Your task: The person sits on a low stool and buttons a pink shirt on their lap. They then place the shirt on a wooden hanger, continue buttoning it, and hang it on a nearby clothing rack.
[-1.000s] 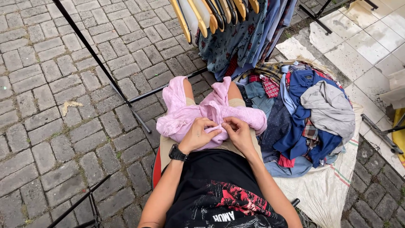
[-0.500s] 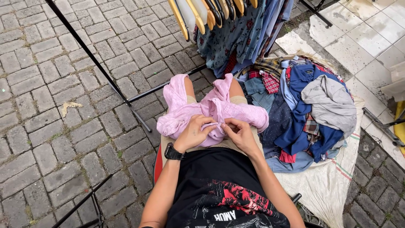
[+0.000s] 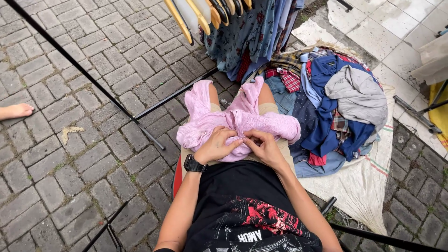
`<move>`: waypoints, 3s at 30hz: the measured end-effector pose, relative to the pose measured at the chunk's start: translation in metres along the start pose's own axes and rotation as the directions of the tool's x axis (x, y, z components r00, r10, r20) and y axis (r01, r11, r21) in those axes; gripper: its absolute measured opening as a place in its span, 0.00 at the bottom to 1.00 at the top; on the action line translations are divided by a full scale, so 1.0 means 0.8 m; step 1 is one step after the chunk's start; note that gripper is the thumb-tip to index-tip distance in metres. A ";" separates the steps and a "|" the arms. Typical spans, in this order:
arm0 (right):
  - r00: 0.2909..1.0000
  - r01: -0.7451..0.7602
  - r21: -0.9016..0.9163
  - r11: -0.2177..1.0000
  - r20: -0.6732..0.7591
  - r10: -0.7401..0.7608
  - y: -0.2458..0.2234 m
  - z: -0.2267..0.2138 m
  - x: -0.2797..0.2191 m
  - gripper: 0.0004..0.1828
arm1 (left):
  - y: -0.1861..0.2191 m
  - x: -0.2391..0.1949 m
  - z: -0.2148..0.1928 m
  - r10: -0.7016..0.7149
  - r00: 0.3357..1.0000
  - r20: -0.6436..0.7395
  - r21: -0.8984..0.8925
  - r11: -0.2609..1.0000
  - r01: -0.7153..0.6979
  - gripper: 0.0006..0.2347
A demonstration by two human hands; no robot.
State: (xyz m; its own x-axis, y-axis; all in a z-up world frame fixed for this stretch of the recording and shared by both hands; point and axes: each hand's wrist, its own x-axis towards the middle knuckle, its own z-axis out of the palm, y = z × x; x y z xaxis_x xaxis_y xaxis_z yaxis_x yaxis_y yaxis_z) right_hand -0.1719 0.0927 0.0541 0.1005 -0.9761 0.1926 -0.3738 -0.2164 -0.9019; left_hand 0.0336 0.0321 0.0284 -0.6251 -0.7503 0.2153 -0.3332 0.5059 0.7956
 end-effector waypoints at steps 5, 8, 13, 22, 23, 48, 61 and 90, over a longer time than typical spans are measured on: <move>0.989 -0.101 0.097 0.990 -0.098 0.110 0.017 -0.004 -0.013 0.06 | -0.003 0.009 0.016 0.090 0.996 0.022 -0.069 0.994 -0.088 0.11; 0.973 -0.150 0.129 0.980 -0.157 0.169 0.020 -0.001 -0.025 0.06 | -0.010 0.013 0.027 0.128 0.990 0.064 -0.140 0.983 -0.118 0.12; 0.932 -0.195 0.112 0.974 -0.289 0.219 0.028 0.005 -0.033 0.04 | -0.017 0.038 0.027 0.203 0.962 0.181 -0.266 0.952 -0.151 0.08; 0.739 -0.201 0.093 0.975 -0.639 0.213 0.015 -0.007 -0.062 0.04 | -0.003 0.065 0.033 0.266 0.928 0.261 -0.475 0.872 -0.116 0.06; 0.762 -0.206 -0.090 0.975 -0.639 0.102 -0.002 -0.009 -0.067 0.06 | 0.004 0.067 0.026 0.286 0.944 0.165 -0.414 0.889 -0.197 0.05; 0.774 -0.344 -0.097 0.934 -0.593 0.223 -0.030 0.001 -0.069 0.00 | 0.022 0.059 -0.005 0.251 0.963 0.100 0.144 0.954 -0.264 0.14; 0.719 -0.172 -0.226 0.959 -0.694 -0.034 -0.092 0.017 -0.044 0.02 | 0.118 0.033 -0.050 0.376 0.926 0.041 0.248 0.894 -0.374 0.14; 0.841 -0.199 0.245 0.949 -0.453 0.294 -0.026 0.013 -0.056 0.03 | 0.042 0.061 0.006 0.185 0.978 0.098 -0.452 0.883 -0.122 0.04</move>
State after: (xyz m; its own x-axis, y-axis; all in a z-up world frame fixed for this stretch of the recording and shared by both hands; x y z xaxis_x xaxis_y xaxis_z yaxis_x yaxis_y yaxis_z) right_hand -0.1589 0.1414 0.0604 -0.4433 -0.8935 0.0724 -0.1491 -0.0061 -0.9888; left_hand -0.0117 0.0149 0.0631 -0.7420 -0.5984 0.3021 0.1011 0.3457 0.9329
